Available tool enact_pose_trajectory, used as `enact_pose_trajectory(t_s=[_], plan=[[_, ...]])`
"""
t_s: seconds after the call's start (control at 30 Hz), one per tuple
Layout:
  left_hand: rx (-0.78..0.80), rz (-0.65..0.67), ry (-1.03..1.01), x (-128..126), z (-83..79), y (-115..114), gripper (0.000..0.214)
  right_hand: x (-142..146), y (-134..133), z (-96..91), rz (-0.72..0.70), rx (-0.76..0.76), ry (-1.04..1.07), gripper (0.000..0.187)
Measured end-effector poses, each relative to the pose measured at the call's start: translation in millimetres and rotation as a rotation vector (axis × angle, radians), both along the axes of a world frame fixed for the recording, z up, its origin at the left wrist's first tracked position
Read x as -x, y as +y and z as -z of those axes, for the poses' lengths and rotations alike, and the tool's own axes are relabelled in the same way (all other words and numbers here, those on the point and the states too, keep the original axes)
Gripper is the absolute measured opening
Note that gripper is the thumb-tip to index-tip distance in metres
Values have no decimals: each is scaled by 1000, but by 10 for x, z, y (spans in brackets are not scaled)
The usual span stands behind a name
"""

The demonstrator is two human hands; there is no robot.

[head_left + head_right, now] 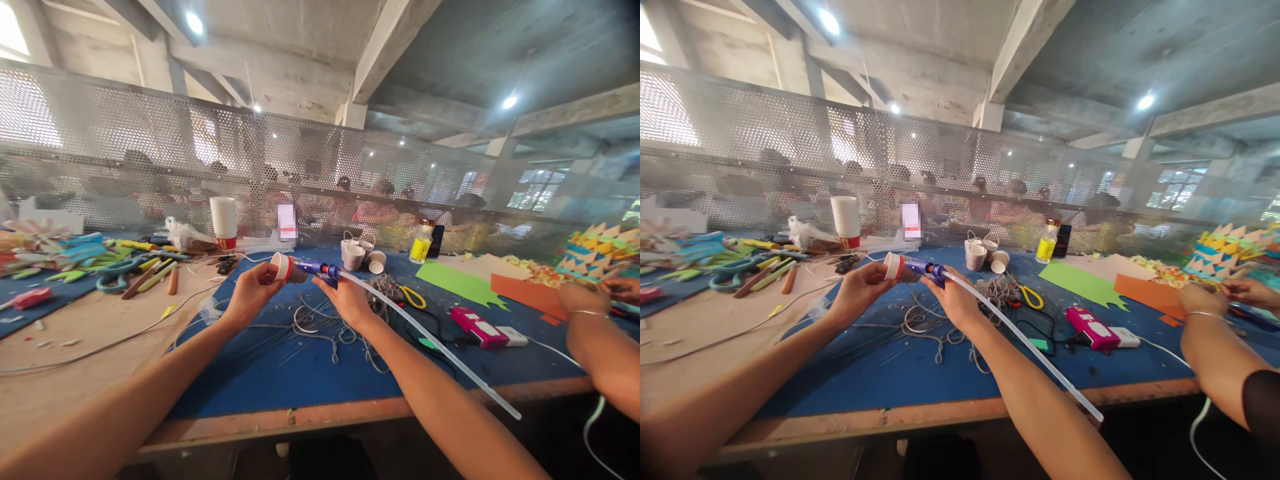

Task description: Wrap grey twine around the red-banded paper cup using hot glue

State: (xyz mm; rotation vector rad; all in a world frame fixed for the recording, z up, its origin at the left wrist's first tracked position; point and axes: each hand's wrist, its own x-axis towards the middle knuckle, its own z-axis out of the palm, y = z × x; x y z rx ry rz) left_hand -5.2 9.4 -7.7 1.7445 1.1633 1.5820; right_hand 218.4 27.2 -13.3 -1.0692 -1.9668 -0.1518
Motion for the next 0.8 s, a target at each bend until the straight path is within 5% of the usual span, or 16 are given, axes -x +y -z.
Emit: enact_pose_trajectory(t_s=[0.8], plan=[[-29, -33, 57, -7, 16, -9, 19, -8, 12, -13, -11, 15, 13, 42]])
